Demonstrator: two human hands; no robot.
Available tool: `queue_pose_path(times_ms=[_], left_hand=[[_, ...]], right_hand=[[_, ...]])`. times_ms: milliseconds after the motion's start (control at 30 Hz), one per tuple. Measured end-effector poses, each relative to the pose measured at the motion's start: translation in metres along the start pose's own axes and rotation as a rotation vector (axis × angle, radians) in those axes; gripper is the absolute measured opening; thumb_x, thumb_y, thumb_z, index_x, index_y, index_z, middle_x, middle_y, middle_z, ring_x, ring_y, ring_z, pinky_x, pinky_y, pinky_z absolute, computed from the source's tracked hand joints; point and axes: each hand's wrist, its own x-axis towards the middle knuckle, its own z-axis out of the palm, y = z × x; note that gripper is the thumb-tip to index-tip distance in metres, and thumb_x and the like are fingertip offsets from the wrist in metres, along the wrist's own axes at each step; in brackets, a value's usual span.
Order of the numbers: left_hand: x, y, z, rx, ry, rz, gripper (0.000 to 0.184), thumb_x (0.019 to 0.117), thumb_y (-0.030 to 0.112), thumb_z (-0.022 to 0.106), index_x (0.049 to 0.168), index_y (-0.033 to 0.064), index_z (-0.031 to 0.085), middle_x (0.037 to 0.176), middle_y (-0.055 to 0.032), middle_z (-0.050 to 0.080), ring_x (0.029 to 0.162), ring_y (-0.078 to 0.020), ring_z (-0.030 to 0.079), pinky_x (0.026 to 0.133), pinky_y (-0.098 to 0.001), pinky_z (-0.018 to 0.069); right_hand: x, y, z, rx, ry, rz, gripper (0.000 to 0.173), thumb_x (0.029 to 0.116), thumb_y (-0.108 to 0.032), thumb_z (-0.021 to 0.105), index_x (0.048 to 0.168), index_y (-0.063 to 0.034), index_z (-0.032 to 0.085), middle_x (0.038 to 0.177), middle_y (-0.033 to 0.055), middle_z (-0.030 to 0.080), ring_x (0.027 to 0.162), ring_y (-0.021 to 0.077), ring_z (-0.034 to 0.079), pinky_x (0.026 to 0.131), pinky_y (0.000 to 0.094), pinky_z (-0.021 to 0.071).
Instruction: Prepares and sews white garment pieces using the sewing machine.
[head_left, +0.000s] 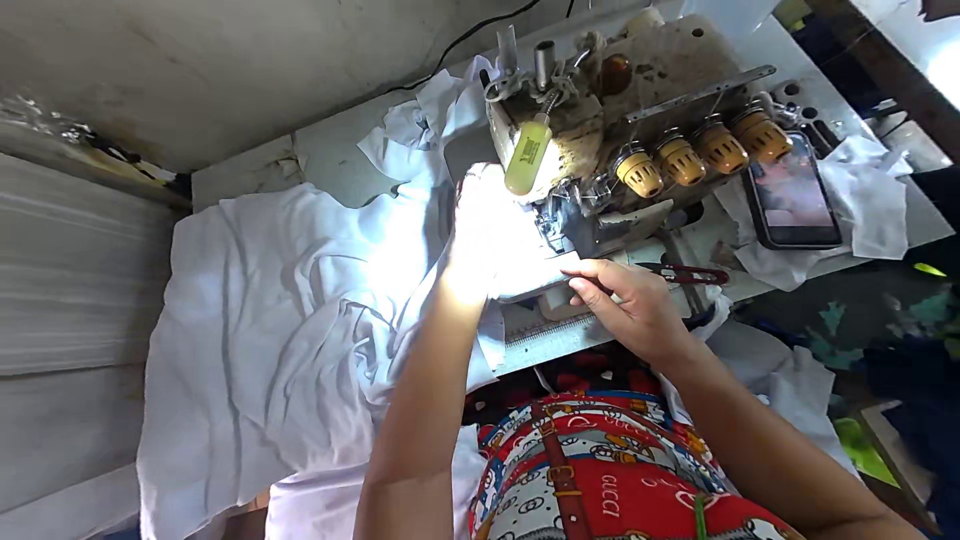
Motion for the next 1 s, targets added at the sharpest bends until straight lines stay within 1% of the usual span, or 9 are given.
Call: queue_pose_path(times_ms=[100, 267, 333, 400, 500, 600, 700, 833, 1000], left_hand=[[-0.005, 0.002, -0.008, 0.010, 0.020, -0.071, 0.034, 0.0981, 0.006, 0.059, 0.130, -0.0047, 0.064, 0.126, -0.0264, 0.065, 0.122, -0.0381, 0.061, 0.108, -0.0486, 0.0451], [-0.053, -0.014, -0.029, -0.022, 0.110, -0.058, 0.013, 0.0959, -0.001, 0.059, 0.101, -0.0018, 0.071, 0.098, -0.0169, 0.070, 0.093, -0.0250, 0.068, 0.087, -0.0380, 0.0540], [-0.079, -0.019, -0.037, -0.037, 0.161, -0.103, 0.010, 0.0945, 0.002, 0.060, 0.098, -0.0006, 0.069, 0.091, -0.0112, 0.066, 0.080, -0.0140, 0.061, 0.073, -0.0265, 0.0510], [-0.104, -0.014, -0.041, -0.073, 0.201, -0.178, 0.007, 0.0924, 0.006, 0.065, 0.094, 0.0002, 0.069, 0.086, -0.0068, 0.063, 0.075, -0.0061, 0.058, 0.067, -0.0187, 0.0482], [-0.132, 0.016, -0.036, -0.178, 0.068, -0.183, 0.015, 0.0932, 0.017, 0.068, 0.091, 0.0036, 0.075, 0.082, -0.0031, 0.070, 0.072, -0.0046, 0.063, 0.068, -0.0209, 0.0524], [-0.133, 0.039, -0.018, -0.252, -0.068, -0.036, 0.016, 0.0969, 0.019, 0.065, 0.093, 0.0062, 0.074, 0.082, -0.0021, 0.072, 0.075, -0.0097, 0.066, 0.072, -0.0290, 0.0550], [-0.110, 0.051, -0.001, -0.185, -0.006, 0.033, 0.013, 0.0951, 0.017, 0.068, 0.092, 0.0086, 0.077, 0.078, -0.0016, 0.073, 0.067, -0.0114, 0.066, 0.063, -0.0308, 0.0539], [-0.087, 0.065, 0.013, -0.130, 0.036, 0.091, 0.008, 0.0950, 0.012, 0.068, 0.091, 0.0065, 0.073, 0.074, -0.0049, 0.069, 0.065, -0.0176, 0.067, 0.058, -0.0356, 0.0540], [-0.104, 0.063, -0.004, -0.357, -0.131, 0.042, 0.014, 0.0979, 0.012, 0.065, 0.104, 0.0023, 0.073, 0.090, -0.0076, 0.074, 0.082, -0.0153, 0.071, 0.077, -0.0328, 0.0579]], right_hand=[[-0.002, -0.006, 0.002, 0.034, -0.034, -0.044, 0.030, 0.1050, -0.021, 0.051, 0.110, -0.0030, 0.074, 0.085, 0.0030, 0.073, 0.077, 0.0071, 0.067, 0.075, 0.0252, 0.0568], [-0.009, -0.011, 0.006, 0.118, -0.073, -0.159, 0.026, 0.1049, -0.018, 0.054, 0.112, -0.0032, 0.075, 0.090, 0.0054, 0.075, 0.080, 0.0081, 0.068, 0.079, 0.0252, 0.0565], [-0.011, -0.012, 0.011, 0.152, -0.059, -0.213, 0.024, 0.1043, -0.018, 0.057, 0.113, -0.0034, 0.074, 0.102, 0.0083, 0.075, 0.084, 0.0080, 0.069, 0.081, 0.0243, 0.0566], [-0.012, -0.013, 0.015, 0.156, -0.081, -0.267, 0.026, 0.1046, -0.018, 0.057, 0.123, -0.0058, 0.070, 0.124, 0.0139, 0.069, 0.087, 0.0108, 0.067, 0.078, 0.0247, 0.0566], [-0.011, -0.012, 0.014, 0.115, -0.163, -0.346, 0.032, 0.1081, -0.016, 0.048, 0.137, -0.0092, 0.061, 0.137, 0.0154, 0.064, 0.097, 0.0183, 0.070, 0.082, 0.0325, 0.0568], [-0.005, -0.004, 0.001, 0.040, -0.185, -0.326, 0.026, 0.1063, -0.016, 0.051, 0.123, -0.0084, 0.069, 0.112, 0.0099, 0.073, 0.096, 0.0194, 0.071, 0.083, 0.0385, 0.0577], [0.003, 0.008, -0.018, -0.051, -0.070, -0.248, 0.024, 0.1035, -0.024, 0.056, 0.099, -0.0076, 0.072, 0.094, 0.0051, 0.069, 0.087, 0.0114, 0.066, 0.078, 0.0284, 0.0558], [0.006, 0.007, -0.029, -0.192, 0.043, -0.181, 0.026, 0.1034, -0.021, 0.053, 0.101, -0.0022, 0.070, 0.099, 0.0115, 0.068, 0.089, 0.0156, 0.066, 0.079, 0.0277, 0.0551], [-0.014, -0.006, -0.025, -0.060, 0.027, -0.150, 0.028, 0.1054, -0.025, 0.054, 0.105, -0.0012, 0.069, 0.092, 0.0092, 0.069, 0.084, 0.0074, 0.064, 0.079, 0.0201, 0.0528]])
